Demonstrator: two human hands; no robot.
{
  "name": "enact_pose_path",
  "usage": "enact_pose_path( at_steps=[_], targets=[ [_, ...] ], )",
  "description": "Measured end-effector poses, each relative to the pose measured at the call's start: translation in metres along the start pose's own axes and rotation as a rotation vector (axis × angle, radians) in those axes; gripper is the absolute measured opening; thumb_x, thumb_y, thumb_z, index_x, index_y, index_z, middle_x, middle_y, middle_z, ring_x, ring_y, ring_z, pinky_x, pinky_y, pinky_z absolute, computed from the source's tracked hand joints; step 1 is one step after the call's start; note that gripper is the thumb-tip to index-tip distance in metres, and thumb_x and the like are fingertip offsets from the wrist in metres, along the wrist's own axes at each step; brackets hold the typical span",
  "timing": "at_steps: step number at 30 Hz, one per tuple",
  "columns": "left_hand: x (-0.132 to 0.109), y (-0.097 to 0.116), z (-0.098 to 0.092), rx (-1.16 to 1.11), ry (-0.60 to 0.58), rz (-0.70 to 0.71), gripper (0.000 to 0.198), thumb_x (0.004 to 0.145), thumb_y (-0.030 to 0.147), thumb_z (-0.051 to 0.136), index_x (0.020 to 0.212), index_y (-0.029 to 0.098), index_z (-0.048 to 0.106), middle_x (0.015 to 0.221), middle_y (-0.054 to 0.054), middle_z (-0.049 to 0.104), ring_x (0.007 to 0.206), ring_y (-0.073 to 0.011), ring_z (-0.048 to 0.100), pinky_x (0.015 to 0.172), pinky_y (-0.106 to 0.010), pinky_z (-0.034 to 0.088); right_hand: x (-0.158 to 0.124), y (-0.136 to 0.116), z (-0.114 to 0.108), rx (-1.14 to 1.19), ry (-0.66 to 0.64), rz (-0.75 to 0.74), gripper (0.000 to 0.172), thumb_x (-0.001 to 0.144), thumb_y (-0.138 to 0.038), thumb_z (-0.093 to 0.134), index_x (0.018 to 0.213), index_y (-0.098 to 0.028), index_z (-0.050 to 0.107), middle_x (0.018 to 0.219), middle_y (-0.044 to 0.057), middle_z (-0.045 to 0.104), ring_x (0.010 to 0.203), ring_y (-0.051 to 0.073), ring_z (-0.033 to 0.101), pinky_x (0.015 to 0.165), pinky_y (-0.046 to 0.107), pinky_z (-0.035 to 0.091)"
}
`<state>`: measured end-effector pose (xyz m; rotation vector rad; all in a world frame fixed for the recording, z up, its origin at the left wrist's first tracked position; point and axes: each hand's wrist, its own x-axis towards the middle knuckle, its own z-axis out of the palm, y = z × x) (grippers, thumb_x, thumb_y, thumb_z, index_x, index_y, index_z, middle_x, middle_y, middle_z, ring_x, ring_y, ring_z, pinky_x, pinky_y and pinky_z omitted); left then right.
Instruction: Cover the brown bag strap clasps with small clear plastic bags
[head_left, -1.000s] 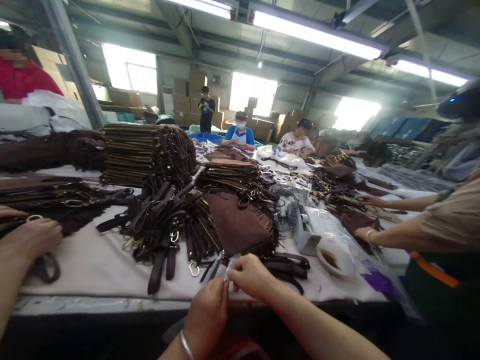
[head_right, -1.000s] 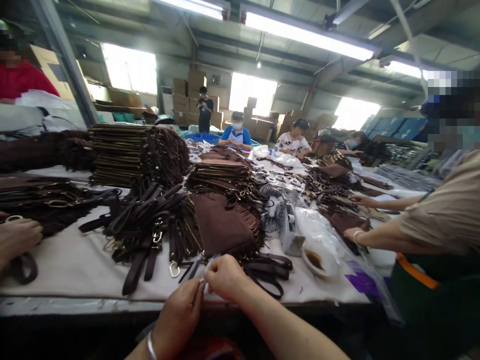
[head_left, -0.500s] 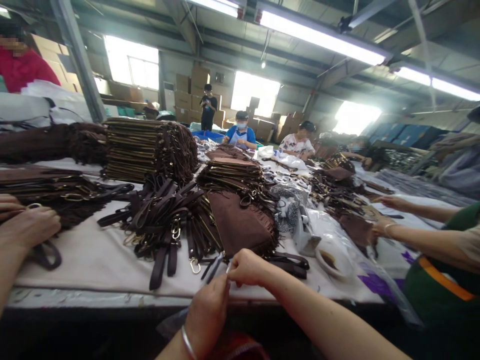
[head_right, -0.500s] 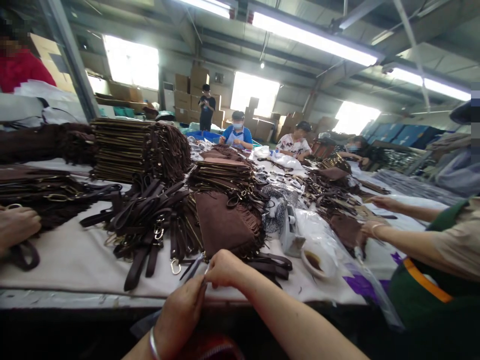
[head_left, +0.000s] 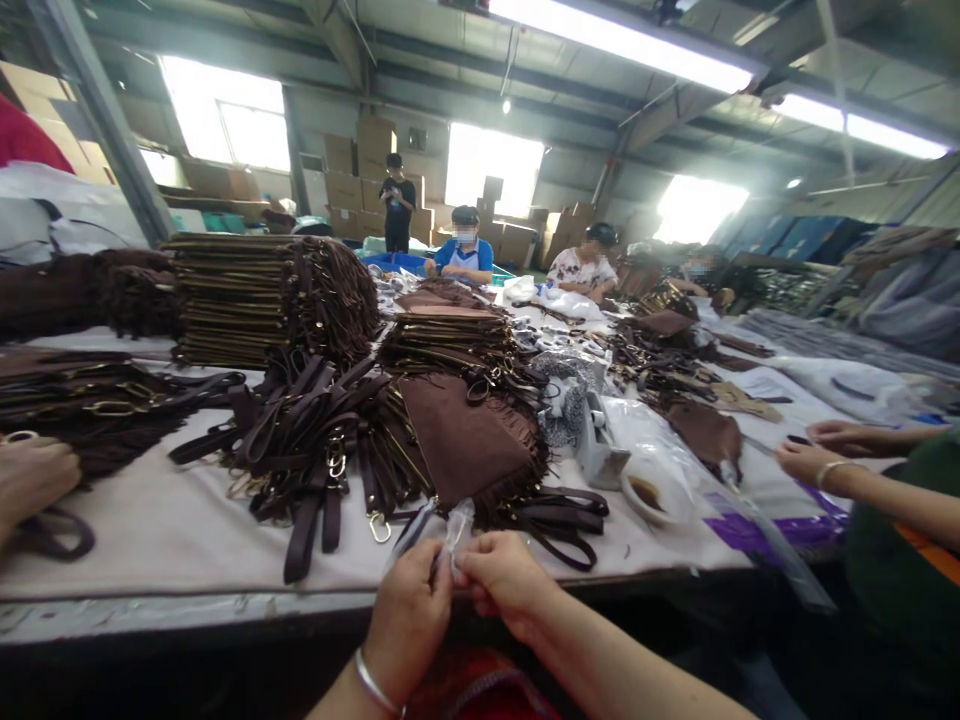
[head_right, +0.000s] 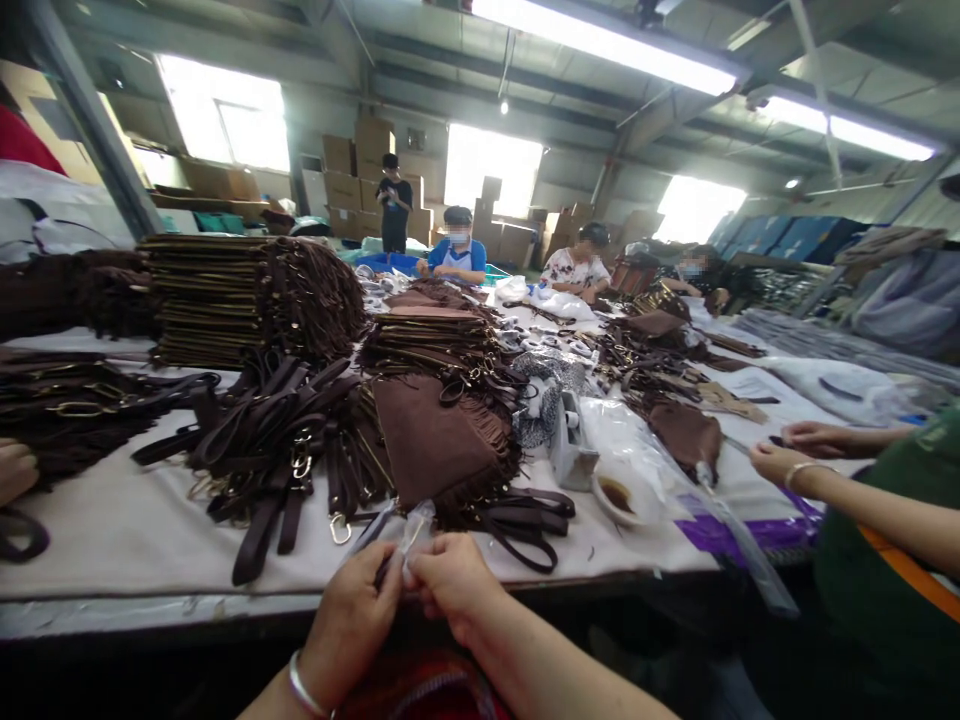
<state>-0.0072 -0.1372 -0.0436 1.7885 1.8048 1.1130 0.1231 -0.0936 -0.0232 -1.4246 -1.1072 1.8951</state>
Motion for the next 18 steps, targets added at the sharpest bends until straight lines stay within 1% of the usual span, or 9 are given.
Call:
enact_pose_path(
  at_steps=[3,5,7,9,11,12,15,17,18],
  targets=[
    [0.001,0.005,-0.003,-0.133,-0.058,-0.148,0.021,0.089,0.036,0.049,0.079,0.023,0.062,0.072,-0.002,0.066,0.068,-0.0196,0.061,0.066,-0.03,0.045,0.0,0.005,0.002,0.118,-0.013,0.014,0.018,0.058,-0.03,0.065,0.057,-0.017,0.052,0.041,-0.007,0.045,0.034,0.005,0.031,0.035,0.018,0.022],
    [0.002,0.006,-0.003,-0.303,-0.114,-0.265,0.023,0.087,0.04,0.051,0.078,0.021,0.062,0.07,-0.001,0.067,0.068,-0.0188,0.062,0.064,-0.029,0.046,0.003,0.009,0.002,0.09,0.026,-0.053,0.016,0.058,-0.029,0.065,0.058,-0.016,0.054,0.046,-0.004,0.052,0.037,0.005,0.037,0.036,0.018,0.026],
    [0.002,0.004,-0.001,-0.52,-0.166,-0.395,0.024,0.083,0.043,0.057,0.078,0.02,0.062,0.065,0.0,0.065,0.06,-0.0161,0.059,0.056,-0.026,0.044,0.008,0.014,0.0,-0.008,0.065,-0.148,0.012,0.06,-0.025,0.062,0.06,-0.015,0.056,0.049,-0.003,0.056,0.041,0.007,0.044,0.041,0.019,0.032],
    [0.001,0.002,0.001,-0.726,-0.193,-0.539,0.027,0.078,0.045,0.062,0.078,0.018,0.06,0.058,0.003,0.059,0.046,-0.0098,0.047,0.043,-0.021,0.034,0.012,0.018,-0.003,-0.125,0.086,-0.244,0.009,0.063,-0.022,0.059,0.062,-0.014,0.059,0.051,-0.002,0.058,0.047,0.009,0.05,0.046,0.02,0.037],
    [0.0,0.001,0.001,-0.873,-0.195,-0.651,0.03,0.074,0.046,0.067,0.078,0.017,0.059,0.054,0.005,0.054,0.039,-0.0042,0.035,0.038,-0.017,0.022,0.014,0.019,-0.005,-0.245,0.088,-0.335,0.01,0.068,-0.021,0.056,0.066,-0.014,0.063,0.056,-0.001,0.061,0.052,0.01,0.052,0.049,0.02,0.038],
    [-0.001,0.001,0.0,-0.929,-0.197,-0.685,0.031,0.072,0.045,0.068,0.078,0.016,0.059,0.054,0.005,0.054,0.038,-0.0027,0.032,0.038,-0.016,0.019,0.013,0.018,-0.007,-0.307,0.094,-0.384,0.012,0.07,-0.02,0.054,0.068,-0.014,0.064,0.058,-0.001,0.062,0.054,0.01,0.052,0.05,0.02,0.037],
    [-0.003,0.002,-0.005,-1.085,-0.237,-0.732,0.029,0.071,0.04,0.072,0.079,0.015,0.06,0.057,0.004,0.055,0.04,-0.0007,0.033,0.038,-0.013,0.021,0.009,0.014,-0.008,-0.446,0.117,-0.495,0.015,0.072,-0.016,0.051,0.068,-0.015,0.066,0.061,-0.001,0.062,0.058,0.01,0.052,0.052,0.019,0.036],
    [-0.004,0.002,-0.007,-1.207,-0.27,-0.78,0.026,0.071,0.034,0.074,0.079,0.014,0.06,0.06,0.004,0.055,0.04,0.0003,0.033,0.038,-0.012,0.023,0.008,0.01,-0.006,-0.447,0.113,-0.482,0.013,0.07,-0.015,0.052,0.066,-0.015,0.064,0.06,-0.002,0.061,0.057,0.009,0.051,0.051,0.018,0.036],
    [-0.004,0.002,-0.007,-1.267,-0.281,-0.816,0.024,0.071,0.032,0.074,0.079,0.014,0.06,0.06,0.004,0.055,0.04,0.0008,0.033,0.037,-0.011,0.023,0.007,0.01,-0.005,-0.411,0.1,-0.433,0.011,0.069,-0.015,0.053,0.065,-0.015,0.063,0.058,-0.002,0.06,0.054,0.009,0.05,0.05,0.019,0.035]
  ],
)
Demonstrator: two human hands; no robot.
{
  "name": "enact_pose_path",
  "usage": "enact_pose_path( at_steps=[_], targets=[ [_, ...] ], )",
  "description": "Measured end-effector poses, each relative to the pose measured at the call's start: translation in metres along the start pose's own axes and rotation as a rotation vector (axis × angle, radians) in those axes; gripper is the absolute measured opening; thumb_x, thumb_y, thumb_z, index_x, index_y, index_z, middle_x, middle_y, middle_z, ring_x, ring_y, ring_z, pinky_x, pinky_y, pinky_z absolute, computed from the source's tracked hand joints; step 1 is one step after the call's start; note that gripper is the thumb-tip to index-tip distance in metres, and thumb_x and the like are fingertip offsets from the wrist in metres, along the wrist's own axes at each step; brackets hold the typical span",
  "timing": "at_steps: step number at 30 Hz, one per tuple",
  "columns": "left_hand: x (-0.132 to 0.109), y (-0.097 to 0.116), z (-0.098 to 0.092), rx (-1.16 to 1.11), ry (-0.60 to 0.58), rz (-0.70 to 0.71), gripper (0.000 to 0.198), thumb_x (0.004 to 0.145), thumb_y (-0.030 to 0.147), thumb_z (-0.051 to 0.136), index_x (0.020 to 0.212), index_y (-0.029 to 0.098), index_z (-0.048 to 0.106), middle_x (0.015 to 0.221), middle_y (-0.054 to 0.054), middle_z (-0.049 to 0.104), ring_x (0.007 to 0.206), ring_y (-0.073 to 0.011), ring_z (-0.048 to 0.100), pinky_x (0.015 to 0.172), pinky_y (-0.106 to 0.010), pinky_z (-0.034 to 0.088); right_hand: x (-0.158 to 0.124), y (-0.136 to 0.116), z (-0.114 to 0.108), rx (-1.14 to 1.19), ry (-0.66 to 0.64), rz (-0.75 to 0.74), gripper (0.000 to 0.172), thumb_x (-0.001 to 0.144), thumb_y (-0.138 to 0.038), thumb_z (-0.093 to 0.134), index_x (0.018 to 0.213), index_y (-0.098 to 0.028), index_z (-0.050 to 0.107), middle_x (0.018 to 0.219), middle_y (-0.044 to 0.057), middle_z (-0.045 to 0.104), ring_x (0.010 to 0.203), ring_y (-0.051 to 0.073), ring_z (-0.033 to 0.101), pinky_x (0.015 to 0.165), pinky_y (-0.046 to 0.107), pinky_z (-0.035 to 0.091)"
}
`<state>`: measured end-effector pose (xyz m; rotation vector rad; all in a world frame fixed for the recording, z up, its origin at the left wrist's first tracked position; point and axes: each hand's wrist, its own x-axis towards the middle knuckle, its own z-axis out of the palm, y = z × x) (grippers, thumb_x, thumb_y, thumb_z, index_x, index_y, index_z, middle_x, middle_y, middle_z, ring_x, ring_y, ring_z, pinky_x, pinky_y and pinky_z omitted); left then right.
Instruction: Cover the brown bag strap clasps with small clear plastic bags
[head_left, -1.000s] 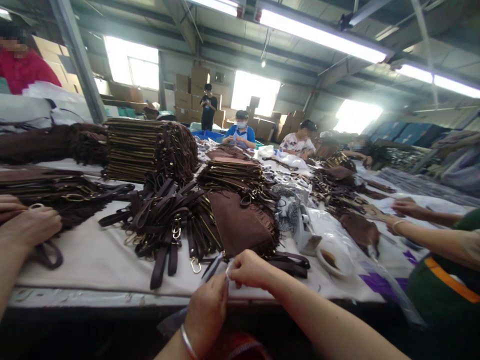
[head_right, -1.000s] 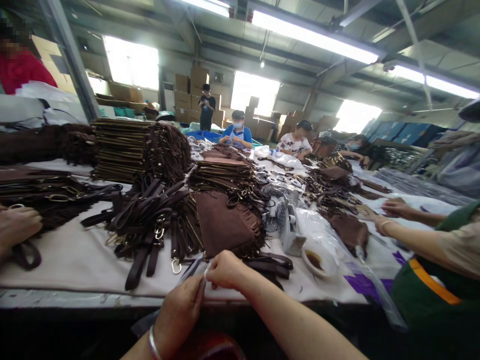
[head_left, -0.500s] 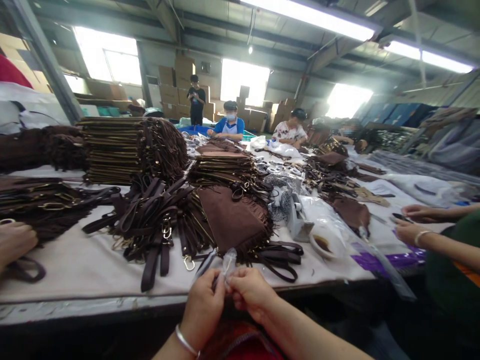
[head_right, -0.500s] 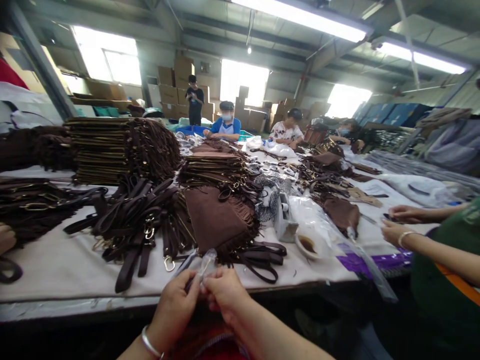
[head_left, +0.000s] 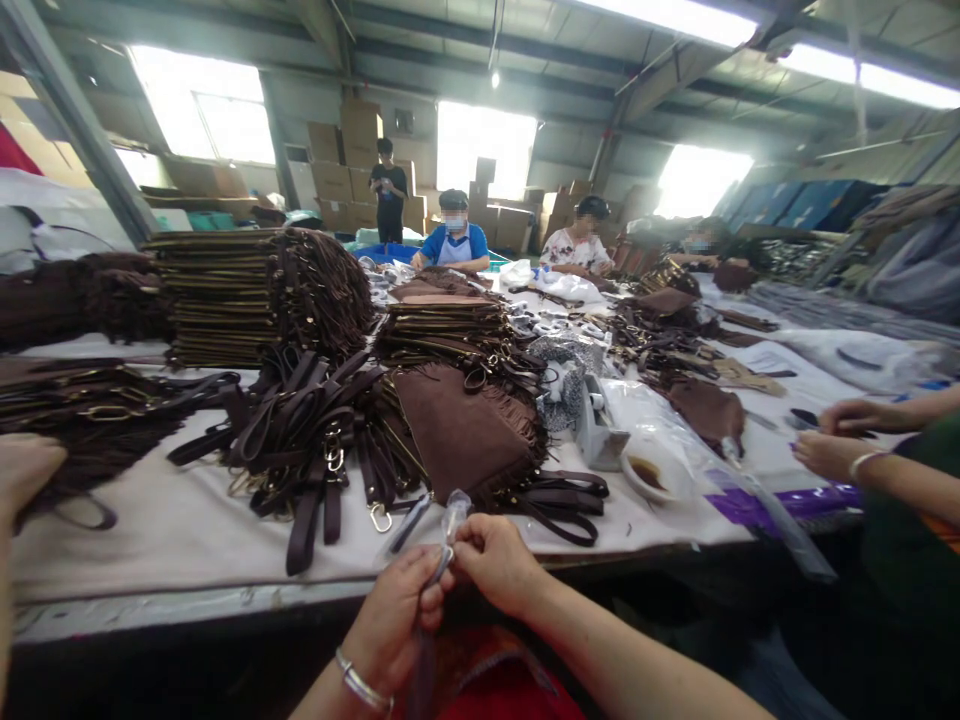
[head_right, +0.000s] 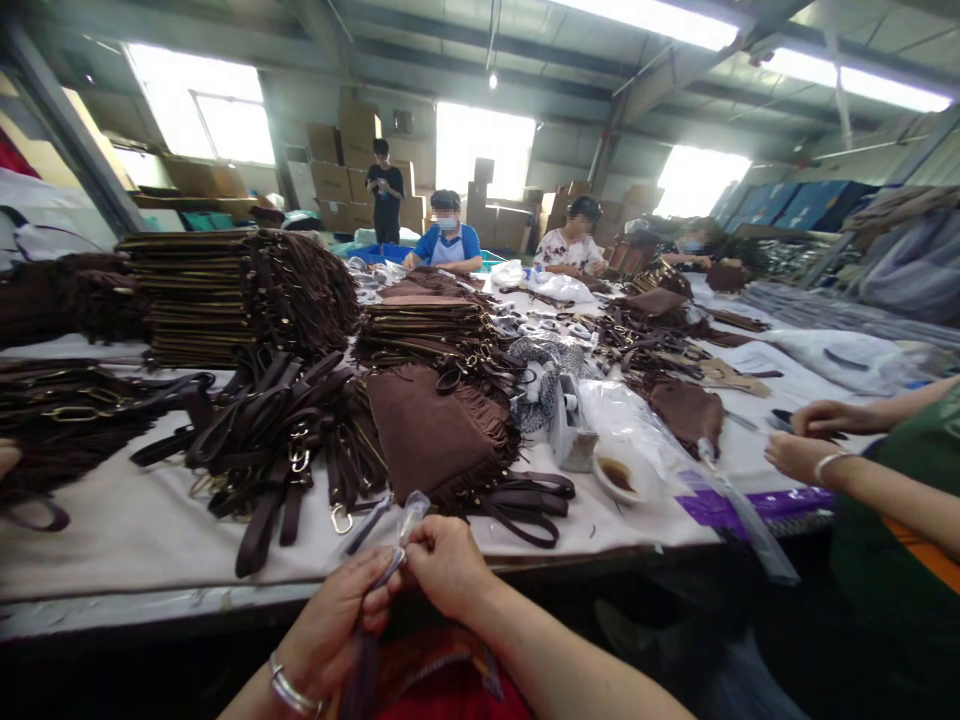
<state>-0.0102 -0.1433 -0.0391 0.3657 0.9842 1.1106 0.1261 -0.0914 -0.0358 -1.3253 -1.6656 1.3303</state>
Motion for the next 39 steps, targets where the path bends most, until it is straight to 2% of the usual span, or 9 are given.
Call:
enact_pose_path(
  at_steps=[4,7,14,19,23,26,29,34,39],
  targets=[
    [0.001,-0.006,-0.001,-0.187,-0.006,-0.195,0.016,0.077,0.026,0.068,0.078,0.012,0.06,0.057,0.006,0.049,0.036,0.002,0.032,0.035,-0.009,0.027,0.001,0.0,0.005,0.138,-0.081,0.26,0.006,0.066,-0.016,0.054,0.065,-0.015,0.06,0.053,-0.003,0.059,0.042,0.008,0.045,0.041,0.019,0.032],
    [-0.001,-0.012,0.001,-0.119,0.038,-0.235,0.024,0.08,0.035,0.065,0.077,0.012,0.06,0.053,0.007,0.048,0.034,-0.0001,0.034,0.034,-0.012,0.032,0.002,0.005,0.007,0.052,-0.116,0.313,0.008,0.066,-0.017,0.053,0.06,-0.016,0.058,0.049,-0.003,0.057,0.037,0.007,0.04,0.038,0.019,0.028],
    [-0.011,-0.014,0.011,0.419,0.174,0.102,0.048,0.075,0.063,0.057,0.07,0.015,0.059,0.052,0.001,0.057,0.037,-0.0073,0.042,0.037,-0.02,0.031,-0.006,0.01,0.0,-0.072,0.022,0.154,0.005,0.069,-0.02,0.06,0.066,-0.016,0.062,0.055,-0.001,0.058,0.052,0.011,0.05,0.049,0.021,0.034],
    [-0.017,-0.017,0.013,0.781,0.171,0.34,0.038,0.087,0.049,0.044,0.067,0.019,0.056,0.054,0.0,0.056,0.048,-0.0142,0.05,0.05,-0.026,0.037,-0.023,0.002,-0.001,0.344,-0.168,0.168,0.036,0.078,-0.048,0.061,0.064,-0.015,0.058,0.052,-0.001,0.054,0.048,0.01,0.046,0.049,0.022,0.035],
    [-0.023,-0.014,0.008,0.931,0.017,0.457,0.032,0.084,0.047,0.053,0.073,0.019,0.064,0.073,-0.006,0.066,0.069,-0.0193,0.057,0.062,-0.029,0.04,-0.026,0.005,-0.001,0.671,-0.052,0.291,0.037,0.06,-0.042,0.082,0.066,-0.013,0.059,0.055,-0.003,0.053,0.05,0.008,0.045,0.051,0.02,0.035],
    [-0.019,-0.007,0.003,0.663,0.053,0.24,0.041,0.082,0.055,0.051,0.064,0.018,0.058,0.06,-0.002,0.059,0.057,-0.0164,0.052,0.053,-0.027,0.038,-0.027,0.01,-0.003,0.876,-0.124,0.343,0.037,0.063,-0.039,0.082,0.071,-0.014,0.058,0.061,-0.001,0.058,0.053,0.009,0.05,0.053,0.02,0.038],
    [-0.013,-0.003,0.004,0.33,0.113,0.007,0.035,0.077,0.052,0.058,0.073,0.017,0.058,0.063,0.001,0.057,0.052,-0.0113,0.049,0.049,-0.022,0.039,-0.029,0.013,-0.004,1.082,-0.238,0.386,0.03,0.072,-0.035,0.078,0.078,-0.015,0.056,0.063,-0.002,0.058,0.049,0.008,0.049,0.05,0.019,0.036],
    [-0.014,0.002,0.024,-0.019,-0.047,-0.147,0.022,0.075,0.035,0.067,0.078,0.014,0.061,0.059,0.002,0.054,0.046,-0.0057,0.047,0.042,-0.015,0.034,-0.028,0.021,-0.002,1.236,-0.354,0.447,0.016,0.082,-0.022,0.068,0.086,-0.012,0.056,0.06,-0.005,0.05,0.044,0.003,0.037,0.046,0.017,0.03],
    [-0.015,0.009,0.035,-0.231,-0.049,-0.276,0.017,0.082,0.022,0.06,0.068,0.012,0.059,0.05,0.003,0.05,0.04,-0.004,0.048,0.034,-0.01,0.03,-0.026,0.025,-0.004,1.236,-0.329,0.445,0.011,0.083,-0.018,0.064,0.087,-0.011,0.057,0.062,-0.004,0.05,0.044,0.003,0.037,0.047,0.018,0.032]
  ],
)
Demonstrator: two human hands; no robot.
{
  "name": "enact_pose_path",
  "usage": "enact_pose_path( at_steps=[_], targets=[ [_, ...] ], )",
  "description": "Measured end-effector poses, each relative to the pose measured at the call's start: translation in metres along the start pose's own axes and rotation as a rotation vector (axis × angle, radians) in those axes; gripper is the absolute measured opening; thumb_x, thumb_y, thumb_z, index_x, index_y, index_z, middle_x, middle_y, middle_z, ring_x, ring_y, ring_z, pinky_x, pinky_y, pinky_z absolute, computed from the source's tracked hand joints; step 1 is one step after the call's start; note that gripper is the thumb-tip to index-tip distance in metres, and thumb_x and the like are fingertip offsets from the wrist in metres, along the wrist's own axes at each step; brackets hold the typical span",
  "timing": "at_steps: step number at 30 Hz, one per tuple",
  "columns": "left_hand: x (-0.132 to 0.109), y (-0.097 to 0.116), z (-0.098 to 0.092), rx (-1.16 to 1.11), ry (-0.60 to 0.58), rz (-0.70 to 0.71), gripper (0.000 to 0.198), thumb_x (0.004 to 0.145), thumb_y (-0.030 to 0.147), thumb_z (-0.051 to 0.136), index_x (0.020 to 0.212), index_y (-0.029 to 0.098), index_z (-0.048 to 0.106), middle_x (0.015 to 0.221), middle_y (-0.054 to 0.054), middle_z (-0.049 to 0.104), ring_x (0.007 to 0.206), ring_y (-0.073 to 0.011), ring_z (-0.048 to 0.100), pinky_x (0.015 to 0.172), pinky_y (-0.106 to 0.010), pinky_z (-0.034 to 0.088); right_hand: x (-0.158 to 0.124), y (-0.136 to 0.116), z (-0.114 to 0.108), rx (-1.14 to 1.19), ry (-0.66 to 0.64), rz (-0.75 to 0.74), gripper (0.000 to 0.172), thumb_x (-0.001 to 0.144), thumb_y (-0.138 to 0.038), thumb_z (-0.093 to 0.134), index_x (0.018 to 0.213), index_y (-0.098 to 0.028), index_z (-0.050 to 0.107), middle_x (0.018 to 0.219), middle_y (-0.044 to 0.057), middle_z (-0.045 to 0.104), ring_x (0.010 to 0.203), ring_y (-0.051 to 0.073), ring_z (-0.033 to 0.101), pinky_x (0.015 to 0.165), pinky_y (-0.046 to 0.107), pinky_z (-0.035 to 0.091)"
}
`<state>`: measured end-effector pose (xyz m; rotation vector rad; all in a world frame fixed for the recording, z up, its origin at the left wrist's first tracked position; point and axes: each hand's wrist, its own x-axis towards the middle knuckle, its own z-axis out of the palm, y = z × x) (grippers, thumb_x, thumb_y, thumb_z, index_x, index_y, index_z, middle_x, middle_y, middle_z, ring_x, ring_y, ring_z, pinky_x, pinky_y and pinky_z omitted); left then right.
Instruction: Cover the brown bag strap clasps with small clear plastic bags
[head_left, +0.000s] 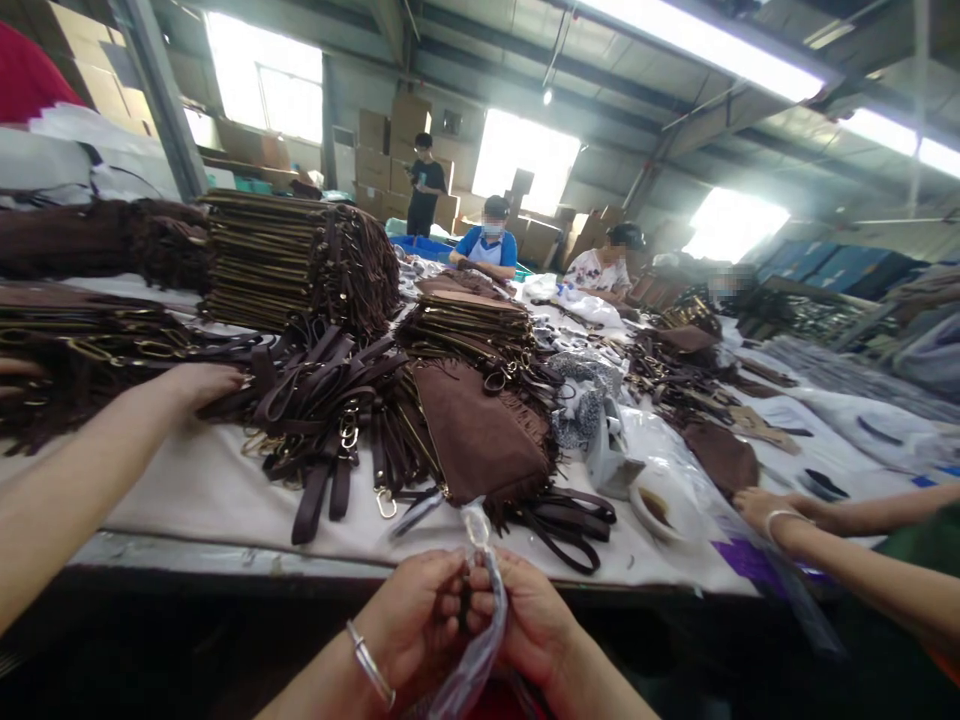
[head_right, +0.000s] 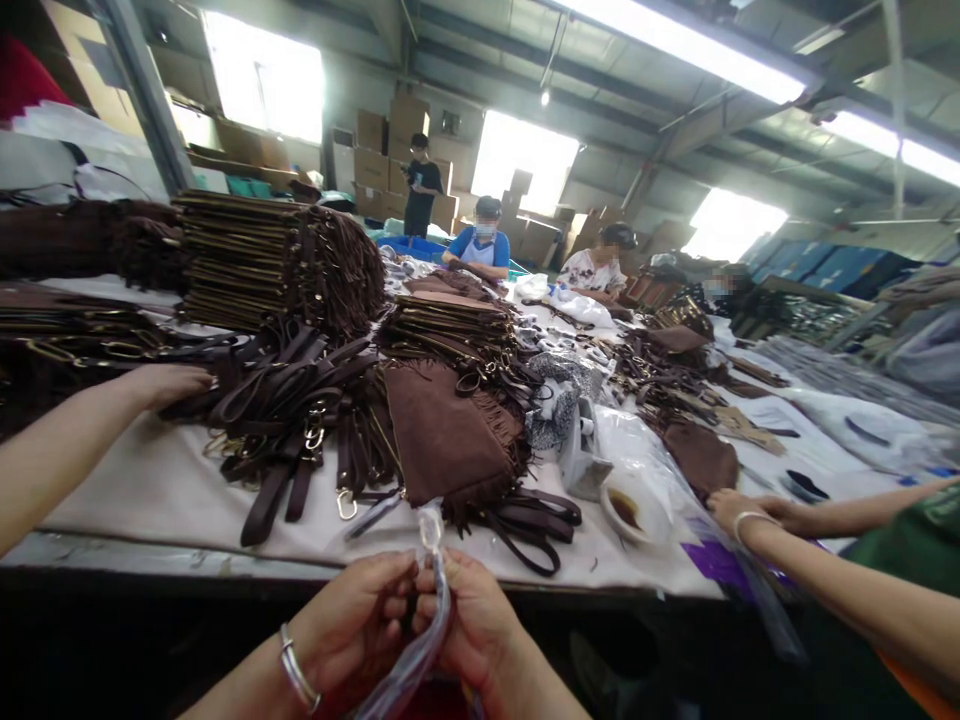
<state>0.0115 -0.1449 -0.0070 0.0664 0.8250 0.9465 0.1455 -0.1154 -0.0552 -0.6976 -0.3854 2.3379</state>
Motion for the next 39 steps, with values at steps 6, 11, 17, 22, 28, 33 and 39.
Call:
enact_pose_path(
  at_steps=[6,11,17,22,28,33,39],
  targets=[
    [0.003,0.008,-0.002,-0.192,-0.083,-0.199,0.017,0.086,0.015,0.056,0.072,0.006,0.061,0.053,0.002,0.053,0.036,0.0003,0.044,0.035,-0.006,0.035,0.002,0.001,-0.003,0.022,-0.021,0.006,0.011,0.083,-0.018,0.065,0.083,-0.011,0.056,0.061,-0.005,0.049,0.043,0.002,0.035,0.047,0.017,0.031],
    [0.008,-0.004,-0.006,-0.167,-0.033,-0.02,0.001,0.077,0.008,0.062,0.077,0.007,0.062,0.057,0.003,0.055,0.038,0.001,0.043,0.042,-0.009,0.041,0.004,0.004,-0.005,0.034,-0.013,0.009,0.014,0.08,-0.018,0.068,0.083,-0.012,0.057,0.06,-0.005,0.05,0.044,0.003,0.036,0.05,0.018,0.034],
    [0.012,-0.012,-0.014,0.41,0.199,0.372,0.023,0.072,0.031,0.068,0.062,0.018,0.052,0.044,0.007,0.046,0.038,-0.007,0.04,0.039,-0.017,0.031,-0.003,0.002,-0.001,0.006,-0.003,0.026,0.024,0.079,-0.03,0.071,0.076,-0.013,0.055,0.052,-0.006,0.046,0.042,0.004,0.036,0.045,0.018,0.028],
    [0.01,-0.002,-0.017,0.873,0.271,0.592,0.023,0.074,0.036,0.062,0.061,0.018,0.055,0.056,0.004,0.052,0.052,-0.0109,0.045,0.049,-0.023,0.036,-0.007,-0.007,0.011,-0.329,0.22,-0.108,0.036,0.06,-0.033,0.083,0.065,-0.013,0.054,0.053,-0.001,0.057,0.046,0.008,0.046,0.047,0.02,0.033],
    [0.004,0.002,-0.017,1.218,0.285,0.747,0.021,0.081,0.031,0.053,0.064,0.019,0.057,0.062,0.001,0.058,0.063,-0.0164,0.053,0.06,-0.028,0.04,-0.006,-0.016,0.02,-0.981,0.414,-0.286,0.023,0.071,-0.032,0.068,0.065,-0.014,0.056,0.053,-0.003,0.054,0.048,0.009,0.045,0.047,0.021,0.032],
    [0.005,0.007,-0.016,1.403,0.294,0.837,0.02,0.082,0.025,0.05,0.063,0.02,0.054,0.065,0.0,0.059,0.065,-0.017,0.053,0.063,-0.029,0.038,-0.008,-0.011,0.023,-1.602,0.483,-0.56,0.014,0.08,-0.019,0.056,0.066,-0.016,0.055,0.061,0.0,0.057,0.058,0.012,0.051,0.055,0.023,0.033],
    [0.012,-0.002,-0.005,1.151,0.303,0.731,0.024,0.079,0.033,0.057,0.059,0.02,0.053,0.057,0.002,0.054,0.058,-0.0156,0.048,0.056,-0.027,0.037,-0.01,0.004,0.014,-2.191,0.448,-0.996,0.019,0.086,-0.01,0.045,0.072,-0.017,0.055,0.067,0.006,0.057,0.061,0.017,0.048,0.057,0.029,0.03]
  ],
)
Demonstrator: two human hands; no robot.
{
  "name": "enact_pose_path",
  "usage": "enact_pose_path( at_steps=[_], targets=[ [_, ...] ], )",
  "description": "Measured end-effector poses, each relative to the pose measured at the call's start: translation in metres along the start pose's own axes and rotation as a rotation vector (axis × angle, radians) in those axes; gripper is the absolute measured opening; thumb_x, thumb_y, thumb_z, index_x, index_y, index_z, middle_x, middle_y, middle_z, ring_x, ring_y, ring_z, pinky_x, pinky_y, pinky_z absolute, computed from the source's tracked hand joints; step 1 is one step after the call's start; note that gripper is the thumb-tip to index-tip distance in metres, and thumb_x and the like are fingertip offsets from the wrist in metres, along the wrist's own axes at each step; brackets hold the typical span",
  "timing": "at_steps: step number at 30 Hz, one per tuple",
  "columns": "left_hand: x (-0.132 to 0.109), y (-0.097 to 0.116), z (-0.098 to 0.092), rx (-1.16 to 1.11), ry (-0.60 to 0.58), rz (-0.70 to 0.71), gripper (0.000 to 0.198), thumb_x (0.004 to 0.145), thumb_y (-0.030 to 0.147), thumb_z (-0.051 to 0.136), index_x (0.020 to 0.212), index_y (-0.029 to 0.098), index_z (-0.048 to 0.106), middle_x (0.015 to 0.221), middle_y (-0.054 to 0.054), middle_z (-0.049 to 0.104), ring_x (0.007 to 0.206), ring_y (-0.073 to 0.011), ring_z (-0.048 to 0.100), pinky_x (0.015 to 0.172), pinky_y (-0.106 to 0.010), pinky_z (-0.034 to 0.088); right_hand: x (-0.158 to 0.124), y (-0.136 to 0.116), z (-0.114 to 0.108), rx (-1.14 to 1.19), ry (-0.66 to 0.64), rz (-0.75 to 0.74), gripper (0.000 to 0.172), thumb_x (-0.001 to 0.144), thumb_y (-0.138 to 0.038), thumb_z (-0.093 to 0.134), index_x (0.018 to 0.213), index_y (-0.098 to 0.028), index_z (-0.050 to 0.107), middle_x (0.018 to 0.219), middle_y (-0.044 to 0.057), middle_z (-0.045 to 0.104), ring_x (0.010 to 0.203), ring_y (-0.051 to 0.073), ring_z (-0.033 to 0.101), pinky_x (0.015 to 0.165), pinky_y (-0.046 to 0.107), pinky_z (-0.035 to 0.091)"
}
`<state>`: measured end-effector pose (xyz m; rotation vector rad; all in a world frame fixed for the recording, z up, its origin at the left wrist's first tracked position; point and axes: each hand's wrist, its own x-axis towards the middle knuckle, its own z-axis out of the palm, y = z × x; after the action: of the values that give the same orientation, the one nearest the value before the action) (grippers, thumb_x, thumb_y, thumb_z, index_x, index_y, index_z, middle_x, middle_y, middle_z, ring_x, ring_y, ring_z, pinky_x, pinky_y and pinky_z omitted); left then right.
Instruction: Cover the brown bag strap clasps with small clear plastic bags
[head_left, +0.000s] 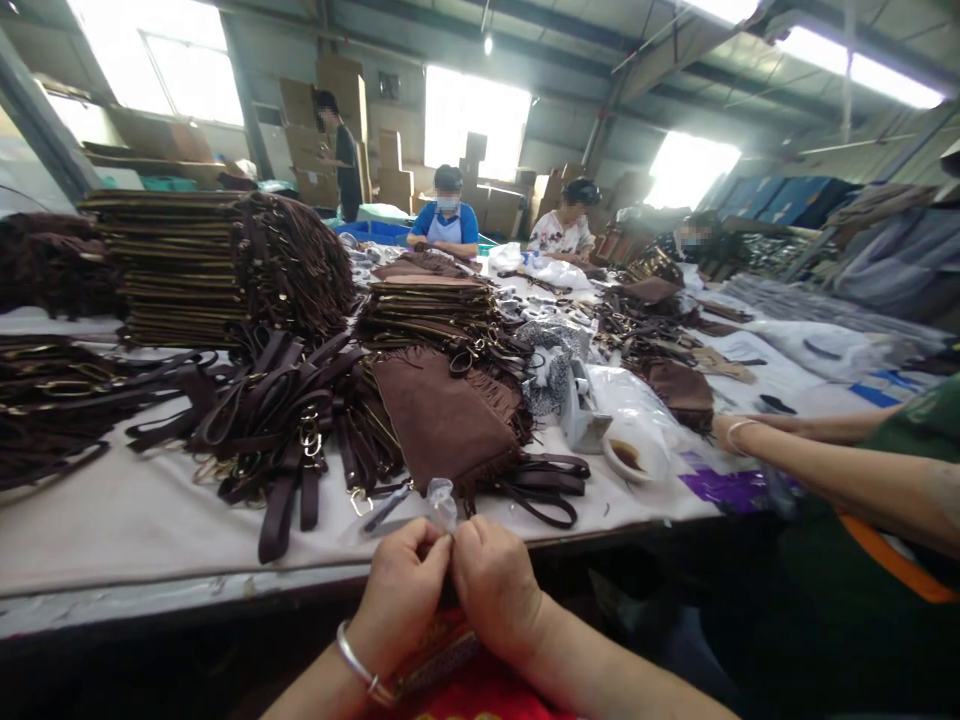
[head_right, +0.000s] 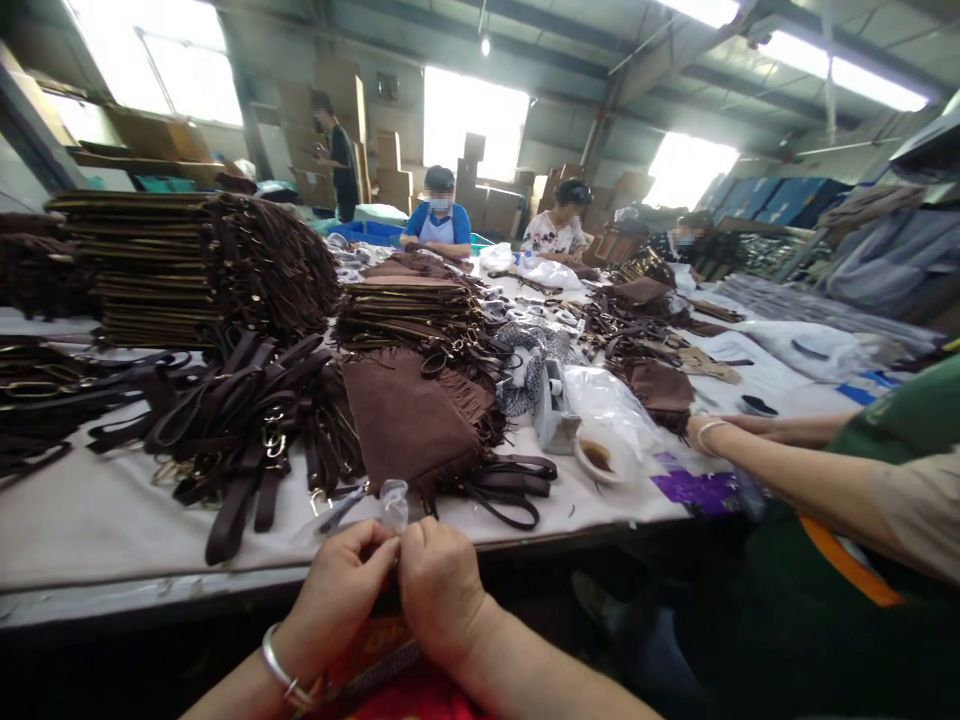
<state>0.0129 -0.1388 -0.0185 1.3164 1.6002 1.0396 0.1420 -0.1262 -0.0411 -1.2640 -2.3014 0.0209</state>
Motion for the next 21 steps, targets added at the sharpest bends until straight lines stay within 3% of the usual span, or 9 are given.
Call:
enact_pose_path(
  at_steps=[3,5,9,11,13,15,17,19,21],
  targets=[
    [-0.006,0.006,0.007,-0.152,0.022,-0.149,0.024,0.077,0.037,0.061,0.061,0.02,0.057,0.056,0.001,0.056,0.055,-0.0157,0.047,0.052,-0.026,0.038,-0.004,0.003,0.002,0.002,0.031,-0.056,0.021,0.089,-0.011,0.043,0.073,-0.018,0.054,0.068,0.006,0.055,0.064,0.018,0.047,0.06,0.03,0.033],
    [-0.01,0.014,0.006,-0.104,0.052,-0.091,0.021,0.078,0.037,0.062,0.064,0.02,0.062,0.06,-0.002,0.061,0.059,-0.0177,0.052,0.057,-0.027,0.041,-0.005,0.005,0.0,0.122,0.048,0.013,0.022,0.091,-0.013,0.041,0.074,-0.018,0.056,0.07,0.006,0.057,0.067,0.018,0.049,0.063,0.03,0.036],
    [-0.013,0.024,-0.003,-0.025,-0.093,0.207,0.019,0.082,0.035,0.061,0.071,0.022,0.07,0.076,-0.005,0.067,0.075,-0.0202,0.059,0.074,-0.028,0.044,-0.003,0.005,-0.005,0.755,-0.049,0.385,0.015,0.088,-0.027,0.053,0.08,-0.017,0.06,0.075,0.005,0.063,0.07,0.017,0.056,0.064,0.028,0.041],
    [-0.011,0.019,-0.008,-0.097,-0.103,0.144,0.025,0.084,0.039,0.058,0.069,0.021,0.068,0.067,-0.003,0.063,0.066,-0.0177,0.055,0.065,-0.026,0.044,-0.002,0.004,-0.005,1.122,-0.107,0.605,0.018,0.081,-0.034,0.063,0.081,-0.016,0.059,0.072,0.003,0.065,0.064,0.015,0.057,0.059,0.025,0.041],
    [-0.008,0.009,-0.009,-0.194,-0.028,-0.061,0.03,0.082,0.045,0.058,0.065,0.02,0.064,0.053,0.002,0.052,0.052,-0.0138,0.046,0.05,-0.024,0.036,-0.003,0.004,-0.004,1.327,-0.102,0.734,0.023,0.076,-0.033,0.068,0.085,-0.016,0.056,0.067,0.0,0.064,0.058,0.013,0.055,0.054,0.023,0.039],
    [-0.006,0.001,-0.007,-0.298,-0.035,-0.255,0.03,0.076,0.047,0.063,0.07,0.018,0.065,0.052,0.003,0.052,0.05,-0.0125,0.045,0.048,-0.023,0.035,-0.006,0.004,-0.003,1.31,-0.074,0.738,0.026,0.074,-0.028,0.07,0.091,-0.017,0.054,0.064,-0.002,0.062,0.055,0.012,0.055,0.053,0.023,0.038],
    [-0.005,0.0,-0.004,-0.413,-0.156,-0.369,0.031,0.072,0.047,0.068,0.078,0.017,0.069,0.063,0.0,0.063,0.059,-0.015,0.054,0.056,-0.025,0.044,-0.011,0.004,-0.002,1.138,-0.056,0.655,0.03,0.076,-0.025,0.068,0.101,-0.018,0.054,0.063,-0.002,0.062,0.056,0.014,0.057,0.054,0.024,0.041],
    [-0.006,0.006,0.0,-0.52,-0.241,-0.401,0.031,0.072,0.045,0.069,0.082,0.016,0.071,0.077,-0.004,0.069,0.073,-0.0186,0.061,0.07,-0.029,0.049,-0.016,0.004,-0.001,0.912,-0.018,0.507,0.042,0.079,-0.021,0.064,0.119,-0.018,0.05,0.073,0.001,0.068,0.064,0.018,0.063,0.061,0.029,0.046],
    [-0.006,0.012,0.004,-0.548,-0.238,-0.376,0.029,0.07,0.043,0.07,0.079,0.015,0.071,0.077,-0.005,0.07,0.076,-0.0197,0.062,0.073,-0.03,0.049,-0.021,0.003,0.002,0.652,0.059,0.324,0.059,0.081,-0.018,0.061,0.136,-0.019,0.04,0.088,0.008,0.071,0.075,0.024,0.066,0.069,0.035,0.049]
  ],
)
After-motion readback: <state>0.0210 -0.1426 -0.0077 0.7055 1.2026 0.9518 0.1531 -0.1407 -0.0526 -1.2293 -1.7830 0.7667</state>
